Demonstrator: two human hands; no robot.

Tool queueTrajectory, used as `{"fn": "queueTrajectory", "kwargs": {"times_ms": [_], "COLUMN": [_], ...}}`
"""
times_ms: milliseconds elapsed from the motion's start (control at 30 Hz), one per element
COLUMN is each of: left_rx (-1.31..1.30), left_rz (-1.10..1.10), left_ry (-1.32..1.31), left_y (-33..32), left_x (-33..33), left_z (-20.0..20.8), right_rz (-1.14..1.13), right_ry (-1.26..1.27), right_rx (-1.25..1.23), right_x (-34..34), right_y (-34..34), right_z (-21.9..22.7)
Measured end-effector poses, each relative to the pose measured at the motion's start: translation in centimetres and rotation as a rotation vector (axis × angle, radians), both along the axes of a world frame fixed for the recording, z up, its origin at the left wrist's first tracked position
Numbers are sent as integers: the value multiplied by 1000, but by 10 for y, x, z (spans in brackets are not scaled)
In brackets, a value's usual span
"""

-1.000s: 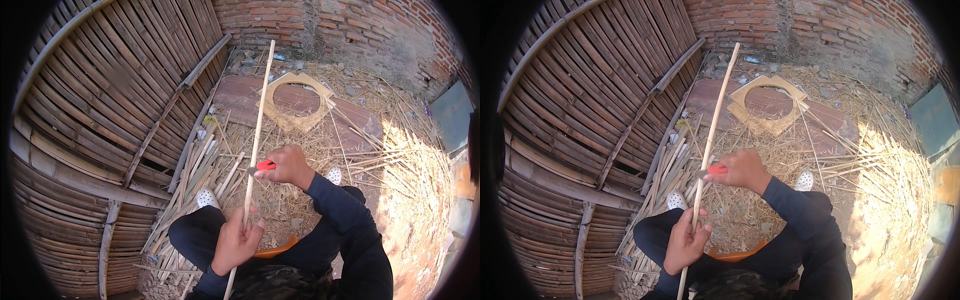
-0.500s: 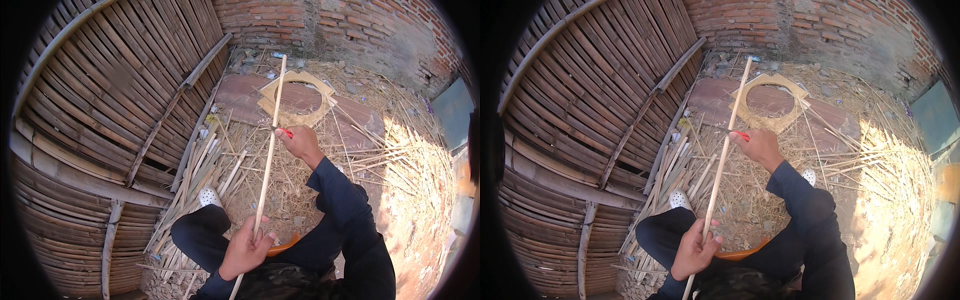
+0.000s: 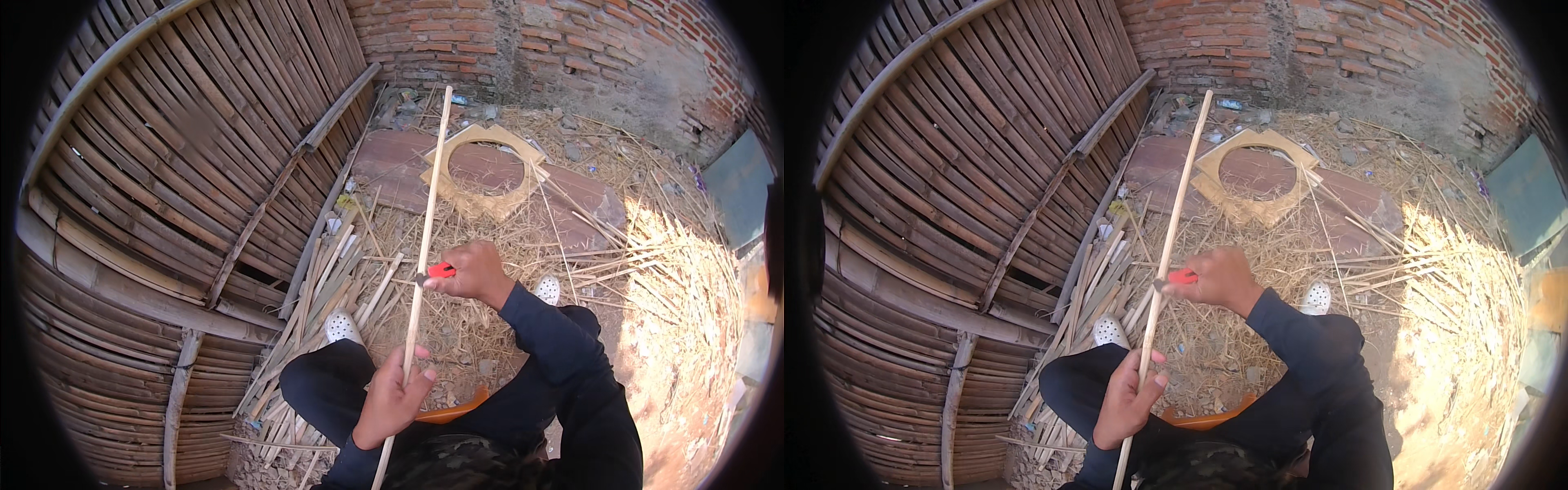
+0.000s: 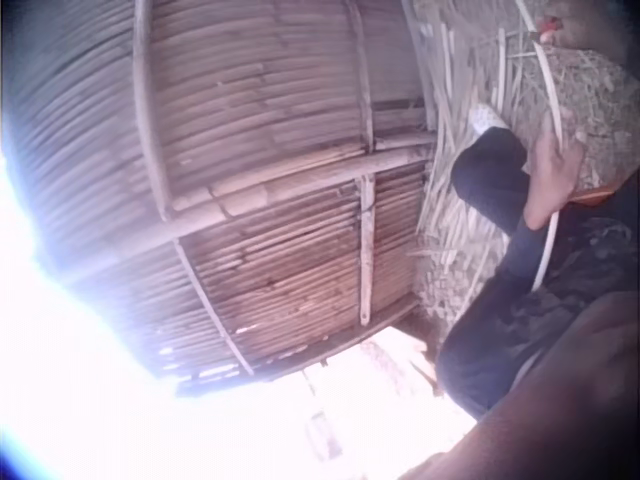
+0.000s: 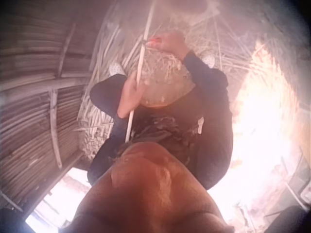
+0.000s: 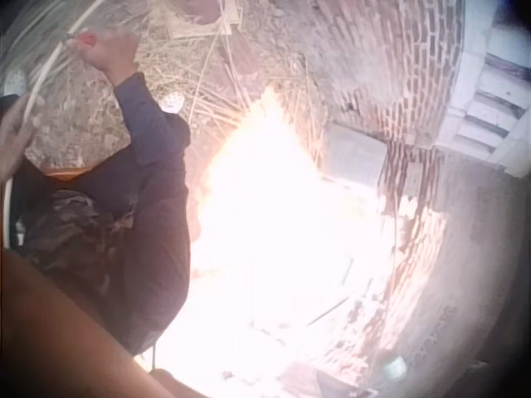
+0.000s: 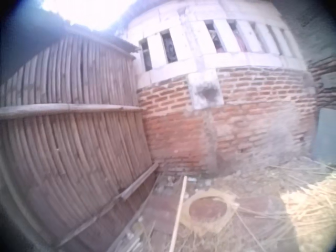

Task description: The person sits on the ground and uses a red utility knife to shave a long, thin bamboo stick. They hold the stick with their left hand and scrape the surface with the knife in their right hand, creating thin shavings that fall to the ground.

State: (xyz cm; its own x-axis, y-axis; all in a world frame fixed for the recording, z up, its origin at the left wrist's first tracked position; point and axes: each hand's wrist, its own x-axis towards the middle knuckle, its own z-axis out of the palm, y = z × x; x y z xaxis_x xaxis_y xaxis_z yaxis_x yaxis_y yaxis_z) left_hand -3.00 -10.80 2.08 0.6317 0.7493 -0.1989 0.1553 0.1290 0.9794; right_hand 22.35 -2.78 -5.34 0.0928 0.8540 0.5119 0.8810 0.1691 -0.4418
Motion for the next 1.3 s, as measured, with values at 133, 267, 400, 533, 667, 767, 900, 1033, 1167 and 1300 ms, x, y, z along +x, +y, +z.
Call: {"fn": "queueTrajectory", "kwargs": {"times_ms": [133,267,400,533,667,767,900,1033,1167,1300], "left_rx": [-122,-101,-31,-19,28,8,-59,-18,-41,-10], "left_rz": [-54,4,-7,-130,-128,-193,-202,-216,-192,86], "left_ry": [-19,-57,-4,38,63,75,150,71,99,151], "left_y": [-16,-15,-12,-23,-33,-41,-51,-51,-54,-75], "left_x": [-4,-7,-16,-16,-19,-22,-29,-25,-38,-70], "left_z": [-5,-1,2,3,-6,-4,-10,-11,-21,11], "right_rz": [-182,56,116,-141,-288,-396,-514,-556,-627,-1077], "right_ry": [59,94,-72,26,1,24,-133,-151,-171,242], "right_rx": [-176,-43,-39,-137,-114,-160,-165,-172,-234,-497], "right_x": [38,-16,-5,55,82,122,171,185,195,333], "right_y": [11,-19,-4,28,45,45,34,22,23,-69], "right_z": [4,7,16,8,-3,-8,-27,-53,-58,-136]}}
